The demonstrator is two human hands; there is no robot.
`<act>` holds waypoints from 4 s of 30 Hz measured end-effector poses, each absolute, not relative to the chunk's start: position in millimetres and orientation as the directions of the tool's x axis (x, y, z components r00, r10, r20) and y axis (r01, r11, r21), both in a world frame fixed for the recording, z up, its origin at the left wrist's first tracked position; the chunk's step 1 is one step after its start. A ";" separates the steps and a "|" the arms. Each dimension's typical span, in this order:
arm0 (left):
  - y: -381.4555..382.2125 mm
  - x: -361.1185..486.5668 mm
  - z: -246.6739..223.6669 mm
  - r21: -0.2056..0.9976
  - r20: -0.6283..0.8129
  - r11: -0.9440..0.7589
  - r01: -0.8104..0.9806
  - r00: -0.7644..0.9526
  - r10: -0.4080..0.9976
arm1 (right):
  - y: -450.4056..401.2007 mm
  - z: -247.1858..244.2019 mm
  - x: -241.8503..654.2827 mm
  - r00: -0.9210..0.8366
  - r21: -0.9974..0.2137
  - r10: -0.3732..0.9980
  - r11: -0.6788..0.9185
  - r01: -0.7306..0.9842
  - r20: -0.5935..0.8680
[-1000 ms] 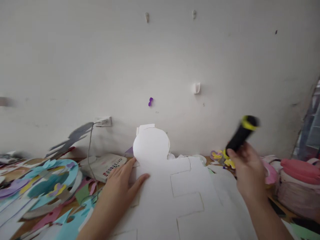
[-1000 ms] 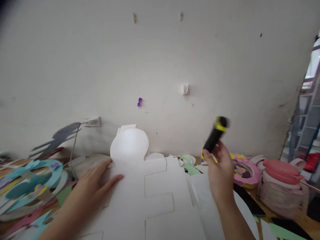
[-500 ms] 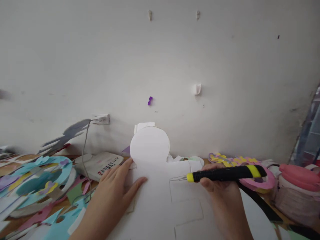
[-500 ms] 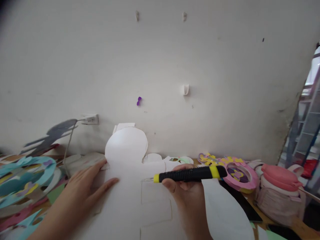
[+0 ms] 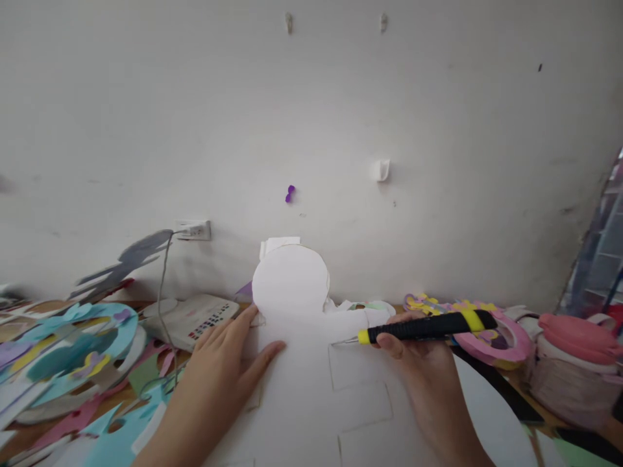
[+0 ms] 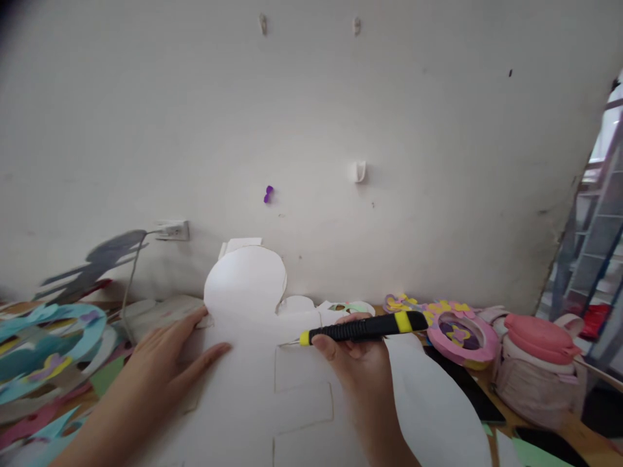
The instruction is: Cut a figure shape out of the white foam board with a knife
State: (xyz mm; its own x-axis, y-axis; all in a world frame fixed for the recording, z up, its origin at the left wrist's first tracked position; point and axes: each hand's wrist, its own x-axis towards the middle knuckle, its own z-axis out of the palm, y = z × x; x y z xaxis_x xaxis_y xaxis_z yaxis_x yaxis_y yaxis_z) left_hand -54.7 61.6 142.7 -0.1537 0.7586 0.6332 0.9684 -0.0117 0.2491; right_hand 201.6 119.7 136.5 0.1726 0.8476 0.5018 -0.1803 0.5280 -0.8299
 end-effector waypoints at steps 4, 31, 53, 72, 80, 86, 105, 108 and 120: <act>62.3 -54.9 144.4 0.248 0.645 -0.031 0.968 -0.141 0.751 | 120.1 137.7 199.4 0.194 -0.814 0.831 0.552 -0.181 0.521; 51.6 -53.0 162.5 0.437 0.567 -0.001 0.899 -0.275 0.777 | 112.7 159.9 217.8 -0.001 -0.878 0.885 0.461 -0.131 0.466; 48.4 -49.8 160.3 0.366 0.597 0.025 0.930 -0.256 0.760 | 98.3 156.9 201.7 0.160 -0.842 0.830 0.505 0.188 0.534; 68.0 -59.5 142.0 0.311 0.624 -0.048 0.949 -0.166 0.764 | 116.0 161.2 226.9 0.180 -0.864 0.882 0.465 -0.190 0.435; 57.6 -50.3 162.0 0.405 0.515 0.026 0.914 -0.251 0.820 | 117.0 149.4 216.7 0.194 -0.850 0.851 0.514 -0.120 0.488; 53.3 -47.4 167.2 0.433 0.495 0.044 0.900 -0.278 0.823 | 114.7 161.4 214.7 0.193 -0.859 0.872 0.481 -0.177 0.449; 53.1 -49.4 159.1 0.307 0.583 0.020 0.951 -0.205 0.786 | 107.6 150.1 207.0 0.250 -0.744 0.704 0.655 0.135 0.665; 53.4 -50.5 159.3 0.339 0.558 0.027 0.940 -0.224 0.799 | 108.8 150.1 211.1 0.227 -0.751 0.717 0.644 0.146 0.659; 58.0 -52.6 157.9 0.415 0.532 -0.002 0.910 -0.241 0.811 | 111.2 162.1 213.0 0.264 -0.863 0.853 0.492 -0.119 0.450</act>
